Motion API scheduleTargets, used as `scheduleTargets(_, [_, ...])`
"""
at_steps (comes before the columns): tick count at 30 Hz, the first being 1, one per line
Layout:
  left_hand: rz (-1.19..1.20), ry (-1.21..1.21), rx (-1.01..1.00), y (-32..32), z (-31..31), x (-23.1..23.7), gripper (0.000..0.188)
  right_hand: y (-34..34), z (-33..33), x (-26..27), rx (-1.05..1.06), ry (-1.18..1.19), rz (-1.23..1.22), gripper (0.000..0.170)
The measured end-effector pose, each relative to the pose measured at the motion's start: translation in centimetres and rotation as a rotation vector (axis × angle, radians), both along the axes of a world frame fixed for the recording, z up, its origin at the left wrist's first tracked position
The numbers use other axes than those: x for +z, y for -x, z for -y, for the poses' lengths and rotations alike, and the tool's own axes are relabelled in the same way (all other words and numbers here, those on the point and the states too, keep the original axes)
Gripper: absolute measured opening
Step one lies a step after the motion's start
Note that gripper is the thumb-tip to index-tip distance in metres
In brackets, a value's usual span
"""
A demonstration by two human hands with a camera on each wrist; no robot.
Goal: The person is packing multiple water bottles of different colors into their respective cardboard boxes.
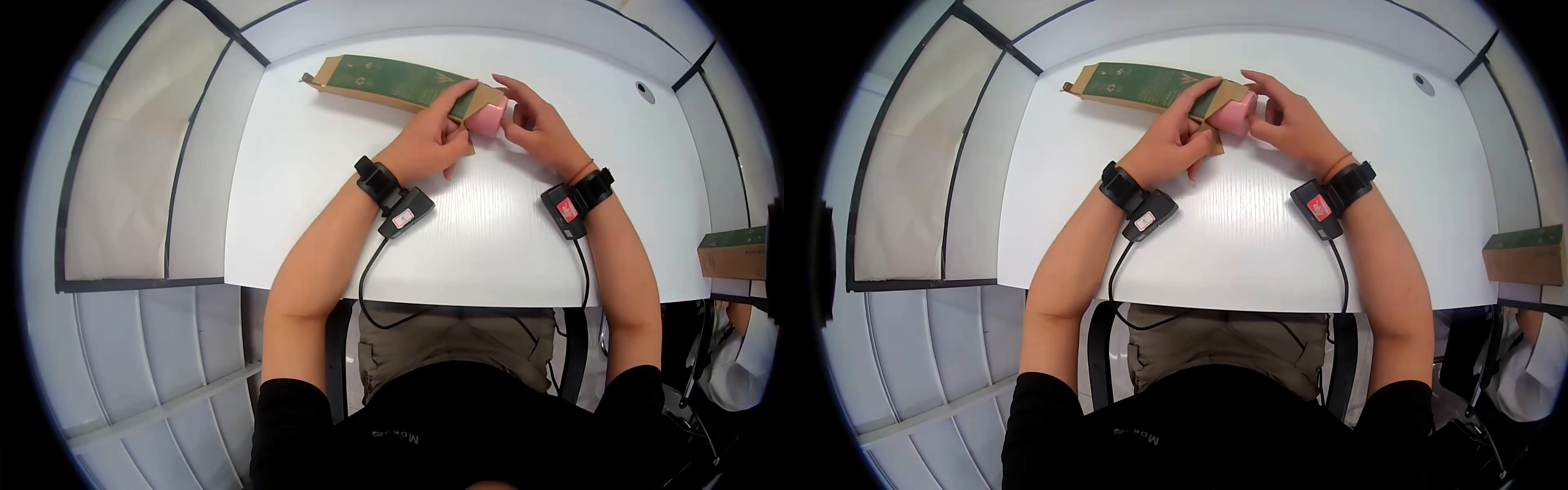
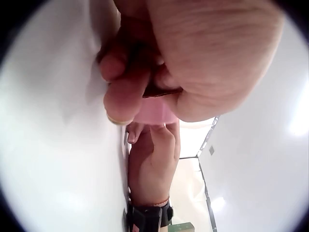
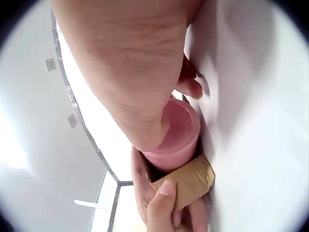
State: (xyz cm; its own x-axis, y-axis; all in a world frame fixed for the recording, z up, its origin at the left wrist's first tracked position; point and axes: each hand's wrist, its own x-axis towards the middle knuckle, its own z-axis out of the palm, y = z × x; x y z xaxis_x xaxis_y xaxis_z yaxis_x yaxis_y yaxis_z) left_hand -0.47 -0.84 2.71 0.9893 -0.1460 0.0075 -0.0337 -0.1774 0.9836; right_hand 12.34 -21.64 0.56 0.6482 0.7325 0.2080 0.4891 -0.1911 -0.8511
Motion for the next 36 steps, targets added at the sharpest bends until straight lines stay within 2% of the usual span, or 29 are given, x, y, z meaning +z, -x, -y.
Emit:
scheduleTargets(2, [-0.012,-0.006,-0.064,0.1,0.3,0.0,0.072,0.3,0.0,0.4,0.002,0.052,-0.008,0.064])
scheduleTargets(5, [-0.028,-0.035,-0.109,0.2,0.9,0.4,0.072,0.6,-0.5,-0.1,0.125,-0.071,-0.139,0.056])
scheduleTargets(8, [-0.032,-0.004,-0.106,0.2,1.0,0.0,0.073,1.1,-0.4,0.7,0.118,-0.054,-0.137,0.046])
scheduleTargets(11, [-0.026,-0.014,-0.075,0.2,0.8,0.0,0.073,1.1,-0.1,1.3,0.000,0.056,-0.009,0.035])
scheduleTargets(16, [0.030,-0.087,0.066,0.2,0.9,0.0,0.072,0.7,0.2,0.5,-0.093,0.024,0.080,0.024])
scheduleTargets(20, [0.077,-0.185,0.222,-0.4,0.2,-0.1,0.072,0.3,0.2,0.0,-0.088,0.029,0.322,0.022])
scheduleTargets(23, [0.137,-0.197,0.346,-1.1,-0.9,-1.1,0.066,0.8,0.0,0.2,-0.065,0.021,0.365,0.023])
scheduleTargets(25, [0.137,-0.172,0.413,-1.3,-1.2,-1.3,0.060,1.5,-0.1,1.0,-0.055,0.101,0.310,0.023])
scheduleTargets(28, [0.112,-0.127,0.421,-1.6,-1.4,-1.6,0.055,1.9,-0.2,1.1,-0.027,0.100,0.251,0.023])
scheduleTargets(31, [0.070,-0.146,0.331,-1.5,-1.8,-1.5,0.053,1.9,-0.3,0.9,-0.017,0.049,0.187,0.023])
scheduleTargets(36, [0.162,-0.265,0.276,-1.4,-1.9,-2.2,0.059,2.0,-0.2,1.3,-0.053,0.074,0.183,0.025])
